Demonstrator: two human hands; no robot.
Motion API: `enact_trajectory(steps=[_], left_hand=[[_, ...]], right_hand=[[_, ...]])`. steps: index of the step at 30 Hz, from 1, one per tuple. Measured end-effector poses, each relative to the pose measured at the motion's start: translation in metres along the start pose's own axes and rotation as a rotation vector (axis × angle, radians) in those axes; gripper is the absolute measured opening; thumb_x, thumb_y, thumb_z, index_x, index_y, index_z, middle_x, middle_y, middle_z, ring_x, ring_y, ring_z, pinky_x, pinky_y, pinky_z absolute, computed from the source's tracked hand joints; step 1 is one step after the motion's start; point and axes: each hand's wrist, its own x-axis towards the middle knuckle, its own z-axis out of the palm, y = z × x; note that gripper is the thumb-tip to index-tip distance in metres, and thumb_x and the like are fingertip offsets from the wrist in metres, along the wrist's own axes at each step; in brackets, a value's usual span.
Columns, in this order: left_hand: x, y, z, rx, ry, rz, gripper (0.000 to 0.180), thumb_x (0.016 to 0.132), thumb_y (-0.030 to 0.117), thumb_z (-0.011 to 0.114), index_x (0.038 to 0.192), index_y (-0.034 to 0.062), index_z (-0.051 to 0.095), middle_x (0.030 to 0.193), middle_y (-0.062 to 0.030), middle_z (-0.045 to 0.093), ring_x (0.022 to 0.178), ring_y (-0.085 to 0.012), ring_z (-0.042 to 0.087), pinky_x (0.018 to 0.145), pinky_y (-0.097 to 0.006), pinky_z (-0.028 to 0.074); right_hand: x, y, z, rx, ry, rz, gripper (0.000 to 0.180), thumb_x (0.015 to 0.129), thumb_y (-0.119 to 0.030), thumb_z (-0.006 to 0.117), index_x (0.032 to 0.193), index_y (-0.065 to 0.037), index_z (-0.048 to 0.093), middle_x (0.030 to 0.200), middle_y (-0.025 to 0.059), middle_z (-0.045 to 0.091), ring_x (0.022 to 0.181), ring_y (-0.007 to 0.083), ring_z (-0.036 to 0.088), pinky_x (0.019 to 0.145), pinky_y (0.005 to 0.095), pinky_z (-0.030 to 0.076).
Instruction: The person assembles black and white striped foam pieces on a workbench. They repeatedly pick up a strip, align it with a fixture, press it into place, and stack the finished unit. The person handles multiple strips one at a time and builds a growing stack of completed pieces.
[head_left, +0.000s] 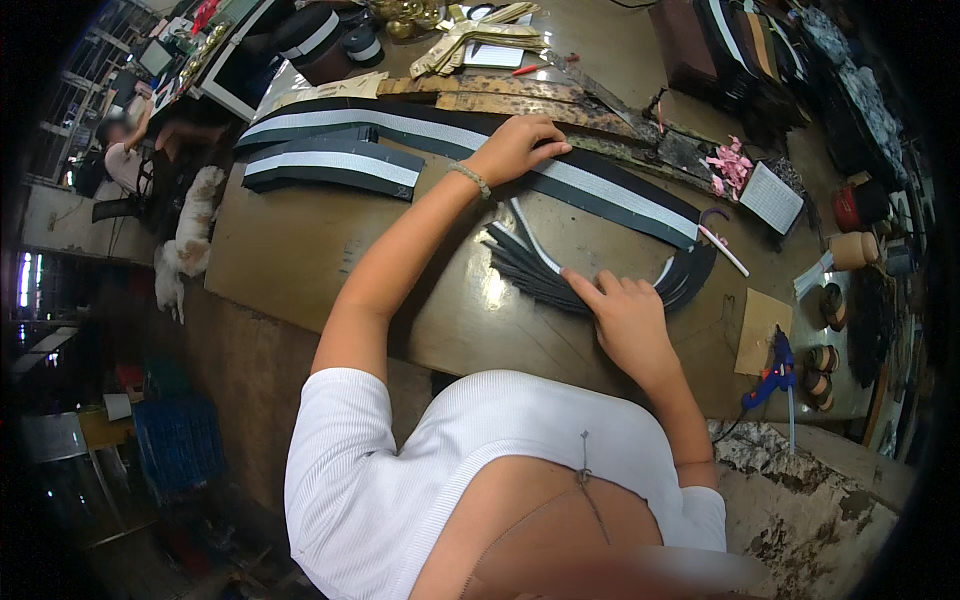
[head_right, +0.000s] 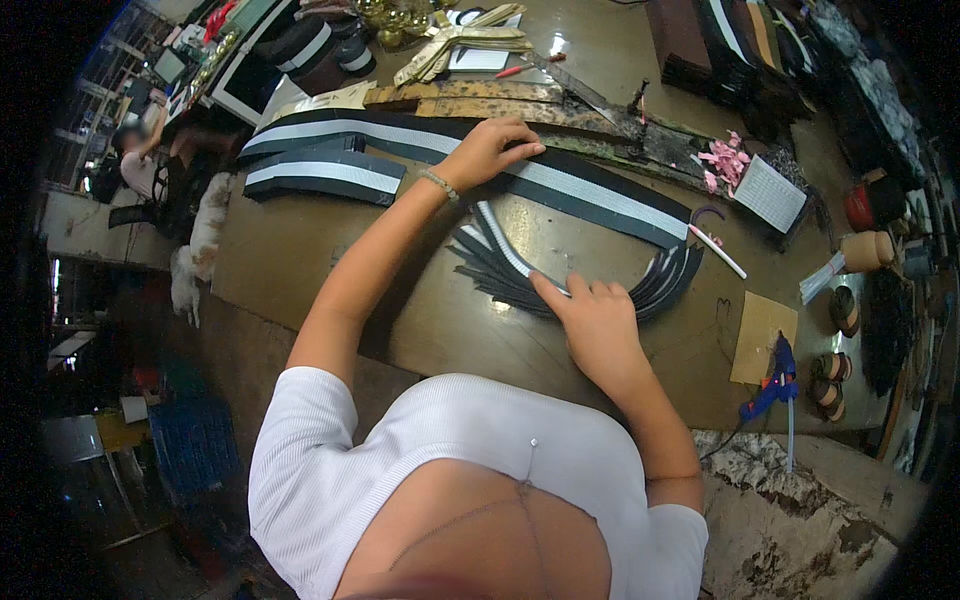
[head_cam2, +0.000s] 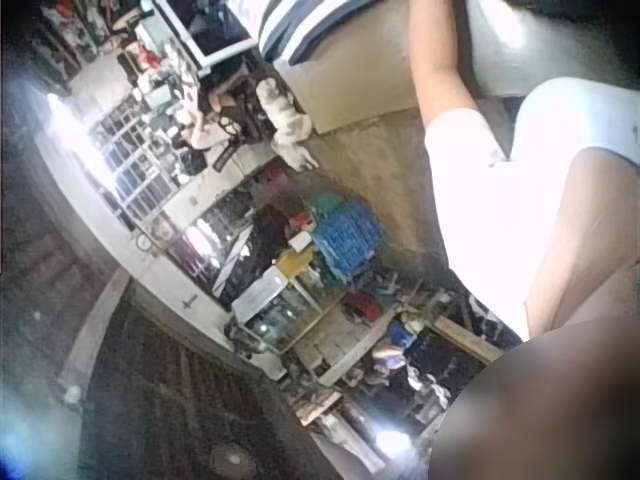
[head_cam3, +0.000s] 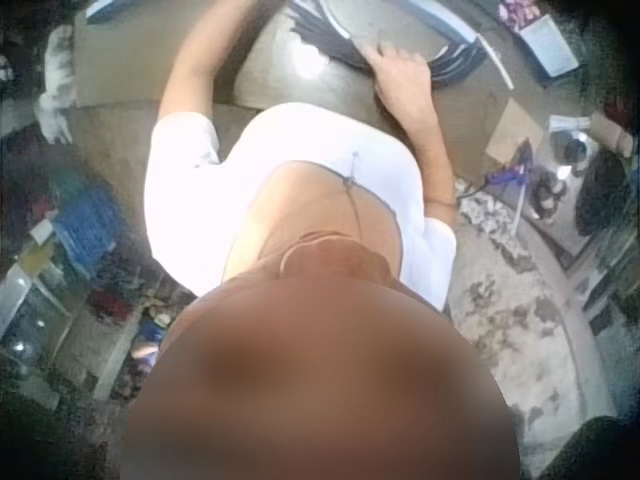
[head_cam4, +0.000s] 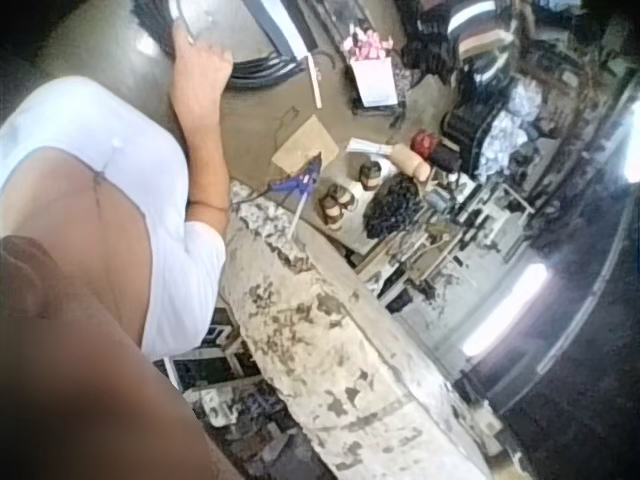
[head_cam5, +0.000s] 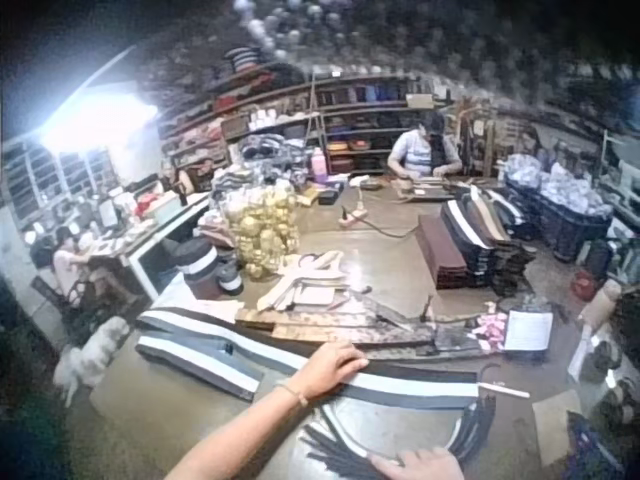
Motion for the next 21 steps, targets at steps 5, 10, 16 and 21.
enact_trajectory(steps=[5, 10, 16, 21], left_hand=[[0.006, 0.017, 0.012, 0.027, 0.001, 0.039, 0.027, 0.092, 0.03, 0.07, 0.105, 0.0065, 0.074, 0.104, -0.0095, 0.067, 0.1, -0.0281, 0.062, 0.088, -0.041, 0.047], [-0.007, 0.051, -0.023, -0.211, 0.038, 0.077, 0.039, 0.095, 0.036, 0.066, 0.127, 0.0134, 0.068, 0.131, -0.0096, 0.06, 0.124, -0.0273, 0.054, 0.107, -0.039, 0.039], [-0.072, 0.11, -0.058, 0.251, -0.306, 0.217, 0.061, 0.081, 0.054, 0.073, 0.127, 0.0149, 0.065, 0.117, -0.0105, 0.064, 0.131, -0.0318, 0.05, 0.121, -0.058, 0.019], [-0.106, 0.11, -0.047, 0.472, -0.303, 0.023, 0.041, 0.068, 0.037, 0.084, 0.101, 0.0158, 0.073, 0.097, -0.0048, 0.063, 0.119, -0.0252, 0.056, 0.122, -0.059, 0.018]], right_hand=[[0.005, -0.004, -0.001, -0.006, 0.005, 0.021, 0.053, 0.082, -0.003, 0.06, 0.132, -0.021, 0.06, 0.088, 0.0074, 0.058, 0.078, 0.0271, 0.062, 0.071, 0.0391, 0.044], [-0.001, 0.01, 0.005, 0.049, 0.014, 0.031, 0.049, 0.082, -0.005, 0.063, 0.129, -0.019, 0.059, 0.089, 0.007, 0.06, 0.082, 0.0268, 0.063, 0.072, 0.0392, 0.044], [0.014, 0.008, 0.0, 0.06, 0.031, 0.002, 0.043, 0.081, -0.012, 0.069, 0.122, -0.017, 0.06, 0.089, 0.0063, 0.062, 0.087, 0.0257, 0.065, 0.074, 0.04, 0.045], [0.002, 0.056, -0.029, -0.026, 0.028, 0.139, 0.038, 0.068, -0.033, 0.085, 0.096, -0.013, 0.068, 0.097, 0.0073, 0.067, 0.102, 0.0262, 0.063, 0.099, 0.049, 0.041]])
